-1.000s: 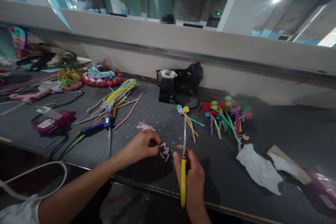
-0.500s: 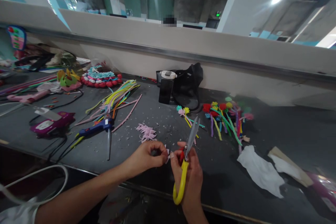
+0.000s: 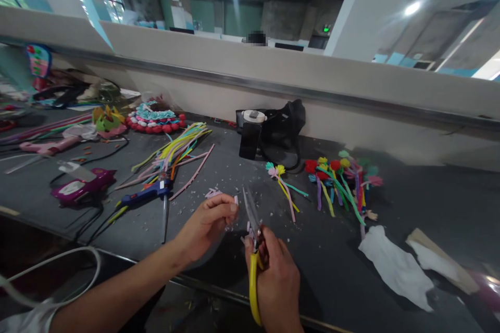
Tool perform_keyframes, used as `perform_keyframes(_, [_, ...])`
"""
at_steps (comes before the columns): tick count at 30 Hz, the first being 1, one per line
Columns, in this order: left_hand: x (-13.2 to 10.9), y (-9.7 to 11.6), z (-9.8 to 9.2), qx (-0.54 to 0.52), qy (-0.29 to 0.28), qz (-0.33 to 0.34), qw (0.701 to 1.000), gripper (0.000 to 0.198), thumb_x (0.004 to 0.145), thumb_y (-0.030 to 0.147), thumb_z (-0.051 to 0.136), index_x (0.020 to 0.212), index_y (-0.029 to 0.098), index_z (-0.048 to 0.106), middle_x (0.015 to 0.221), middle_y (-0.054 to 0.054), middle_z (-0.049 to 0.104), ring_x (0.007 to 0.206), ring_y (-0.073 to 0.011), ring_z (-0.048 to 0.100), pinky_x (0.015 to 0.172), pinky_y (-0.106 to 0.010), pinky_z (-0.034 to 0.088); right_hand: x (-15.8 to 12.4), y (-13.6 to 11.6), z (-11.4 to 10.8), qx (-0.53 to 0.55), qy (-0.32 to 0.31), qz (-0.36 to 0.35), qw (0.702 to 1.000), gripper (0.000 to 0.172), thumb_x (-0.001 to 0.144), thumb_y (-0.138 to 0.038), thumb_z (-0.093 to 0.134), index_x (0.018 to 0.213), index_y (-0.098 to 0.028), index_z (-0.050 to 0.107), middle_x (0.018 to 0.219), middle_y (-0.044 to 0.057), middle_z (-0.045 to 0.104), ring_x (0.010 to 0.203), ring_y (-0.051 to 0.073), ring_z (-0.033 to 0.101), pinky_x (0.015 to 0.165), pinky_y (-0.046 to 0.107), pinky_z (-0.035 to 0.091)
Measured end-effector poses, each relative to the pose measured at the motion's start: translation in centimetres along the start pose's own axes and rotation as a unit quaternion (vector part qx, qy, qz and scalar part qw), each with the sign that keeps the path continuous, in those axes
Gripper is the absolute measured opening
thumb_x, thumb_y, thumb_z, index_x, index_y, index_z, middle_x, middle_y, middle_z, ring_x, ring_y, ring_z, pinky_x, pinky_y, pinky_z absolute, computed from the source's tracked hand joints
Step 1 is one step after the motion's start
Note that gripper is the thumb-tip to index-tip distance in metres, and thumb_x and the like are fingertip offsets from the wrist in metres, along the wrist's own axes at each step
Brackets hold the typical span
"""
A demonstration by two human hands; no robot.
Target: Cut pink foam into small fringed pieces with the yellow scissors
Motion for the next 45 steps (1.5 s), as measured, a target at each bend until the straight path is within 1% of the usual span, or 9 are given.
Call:
perform_keyframes(4, [-0.3, 0.9, -0.1, 0.014, 0.02, 0.03, 0.999, 0.004, 0.066, 0.018, 0.072, 0.069, 0.015, 0.07, 0.063, 0.001, 0.06, 0.06, -0.0088, 0.048, 0.061, -0.022, 0.035, -0.6, 0.0, 0.5, -0.051, -0.011, -0.042, 0.998, 0.042, 0.092, -0.05, 0.045, 0.109, -0.017, 0.066, 0.094, 0.009, 0.072, 0.074, 0.017, 0.069, 0.06, 0.023, 0.051])
perform_keyframes(9, [-0.5, 1.3, 0.0, 0.036, 0.017, 0.046, 0.998, 0.005, 0.067, 0.02, 0.072, 0.069, 0.015, 0.07, 0.064, 0.001, 0.06, 0.061, -0.0093, 0.047, 0.062, -0.023, 0.035, -0.7, -0.1, 0.7, -0.062, -0.032, -0.068, 0.995, 0.039, 0.094, -0.046, 0.044, 0.107, -0.018, 0.066, 0.092, 0.007, 0.073, 0.077, 0.017, 0.07, 0.064, 0.024, 0.053])
perform_keyframes(16, [-0.7, 1.5, 0.2, 0.051, 0.013, 0.043, 0.998, 0.006, 0.065, 0.02, 0.072, 0.067, 0.015, 0.069, 0.063, 0.001, 0.06, 0.06, -0.0097, 0.047, 0.061, -0.023, 0.035, -0.9, 0.0, 0.7, -0.069, -0.018, -0.081, 0.994, 0.035, 0.093, -0.042, 0.045, 0.106, -0.017, 0.067, 0.095, 0.008, 0.074, 0.079, 0.019, 0.071, 0.066, 0.026, 0.054])
perform_keyframes(25, [-0.7, 1.5, 0.3, 0.055, 0.006, 0.051, 0.997, 0.004, 0.066, 0.019, 0.072, 0.068, 0.016, 0.07, 0.064, 0.001, 0.06, 0.06, -0.0094, 0.047, 0.061, -0.023, 0.035, -1.2, 0.3, 0.8, -0.074, -0.026, -0.089, 0.993, 0.034, 0.093, -0.04, 0.046, 0.109, -0.016, 0.065, 0.094, 0.007, 0.074, 0.078, 0.02, 0.071, 0.065, 0.027, 0.054])
perform_keyframes(33, [-0.6, 1.5, 0.0, 0.057, 0.002, 0.045, 0.997, 0.007, 0.065, 0.021, 0.073, 0.069, 0.016, 0.07, 0.065, 0.0, 0.061, 0.062, -0.01, 0.048, 0.063, -0.024, 0.036, -1.6, 0.6, 0.8, -0.08, -0.015, -0.13, 0.988, 0.035, 0.094, -0.034, 0.043, 0.108, -0.012, 0.065, 0.092, 0.01, 0.074, 0.076, 0.02, 0.072, 0.066, 0.027, 0.055])
perform_keyframes(38, [-0.6, 1.8, 0.0, 0.063, 0.0, 0.047, 0.997, 0.009, 0.064, 0.022, 0.074, 0.068, 0.015, 0.069, 0.065, 0.0, 0.06, 0.062, -0.0102, 0.047, 0.062, -0.023, 0.035, -1.5, 0.4, 0.5, -0.063, -0.02, -0.117, 0.991, 0.033, 0.093, -0.033, 0.044, 0.107, -0.013, 0.067, 0.087, 0.009, 0.074, 0.068, 0.018, 0.071, 0.061, 0.025, 0.054])
perform_keyframes(40, [-0.6, 1.9, 0.0, 0.063, 0.006, 0.048, 0.997, 0.009, 0.064, 0.022, 0.074, 0.068, 0.015, 0.069, 0.064, 0.0, 0.059, 0.061, -0.0103, 0.046, 0.061, -0.023, 0.034, -1.3, 0.2, 0.3, -0.042, -0.002, -0.099, 0.994, 0.032, 0.092, -0.034, 0.046, 0.103, -0.014, 0.068, 0.081, 0.008, 0.074, 0.064, 0.017, 0.07, 0.059, 0.024, 0.053])
perform_keyframes(43, [-0.5, 1.9, 0.0, 0.06, 0.009, 0.049, 0.997, 0.01, 0.063, 0.023, 0.074, 0.067, 0.015, 0.068, 0.063, 0.0, 0.058, 0.061, -0.01, 0.046, 0.061, -0.023, 0.034, -1.0, 0.0, 0.1, -0.027, 0.032, -0.077, 0.996, 0.031, 0.092, -0.038, 0.049, 0.098, -0.014, 0.068, 0.08, 0.009, 0.074, 0.064, 0.017, 0.07, 0.058, 0.023, 0.052])
perform_keyframes(45, [-0.4, 1.9, 0.0, 0.056, 0.005, 0.047, 0.997, 0.01, 0.063, 0.022, 0.074, 0.067, 0.015, 0.068, 0.063, 0.0, 0.058, 0.061, -0.0098, 0.046, 0.06, -0.023, 0.034, -0.9, -0.1, 0.3, -0.018, 0.032, -0.069, 0.997, 0.032, 0.091, -0.04, 0.051, 0.098, -0.014, 0.067, 0.08, 0.008, 0.073, 0.066, 0.017, 0.07, 0.059, 0.023, 0.052])
Point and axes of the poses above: each hand's wrist, its own x-axis towards the middle knuckle, its own z-axis out of the palm, y = z × x, the point moved 4 cm from there along x, towards the middle knuckle
